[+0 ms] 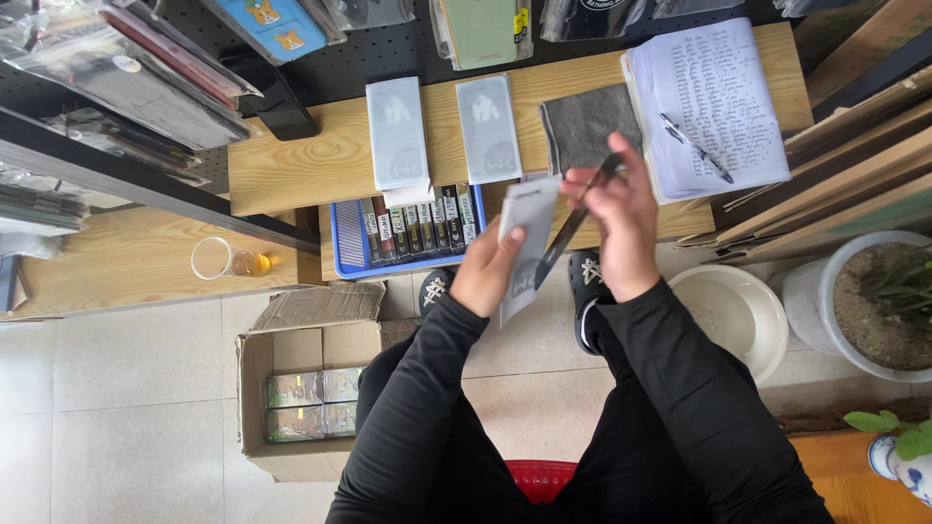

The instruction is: The person sits and repeatedly takes a black rectangular item out of a white paper sleeve, places it on the table, and then slides it back into the sleeve. This process is repeated multiple times with the same item.

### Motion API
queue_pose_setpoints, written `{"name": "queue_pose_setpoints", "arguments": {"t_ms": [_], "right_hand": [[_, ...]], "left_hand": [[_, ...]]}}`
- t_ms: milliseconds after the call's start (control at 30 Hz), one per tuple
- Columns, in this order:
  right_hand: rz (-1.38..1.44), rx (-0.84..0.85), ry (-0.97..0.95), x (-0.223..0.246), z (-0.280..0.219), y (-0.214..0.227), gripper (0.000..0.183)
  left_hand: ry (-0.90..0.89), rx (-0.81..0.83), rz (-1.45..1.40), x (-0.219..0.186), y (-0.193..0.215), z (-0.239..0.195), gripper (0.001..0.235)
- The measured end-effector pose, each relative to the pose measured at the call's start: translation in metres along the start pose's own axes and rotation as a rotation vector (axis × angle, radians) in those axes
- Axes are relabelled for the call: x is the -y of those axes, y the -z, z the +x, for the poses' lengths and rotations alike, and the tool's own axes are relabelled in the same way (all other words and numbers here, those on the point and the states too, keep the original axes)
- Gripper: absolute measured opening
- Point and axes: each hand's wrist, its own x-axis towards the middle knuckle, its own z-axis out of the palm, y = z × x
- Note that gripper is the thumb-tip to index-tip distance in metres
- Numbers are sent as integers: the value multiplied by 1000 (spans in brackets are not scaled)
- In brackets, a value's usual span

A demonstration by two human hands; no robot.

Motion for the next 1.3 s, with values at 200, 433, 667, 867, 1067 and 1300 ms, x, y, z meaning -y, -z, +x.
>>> {"name": "queue_pose_setpoints", "arguments": {"t_ms": [200,433,667,867,1067,1300], "right_hand": [[98,122,91,-5,5,12,83],[123,198,43,-5,1,4,94],[137,170,27,-11,2,8,97],[176,195,0,-8,3,2,92],[499,-246,-176,7,13,14,76],[480,-459,-226,5,14,14,61]], "left_hand": [[66,-188,181,72,6,3,31],[244,-50,109,48,8,0,21],[274,36,74,23,9,5,20],[210,-178,-186,33,10,14,16],[185,-254,-178,40,13,11,14],[139,-360,101,29,9,10,9]]}}
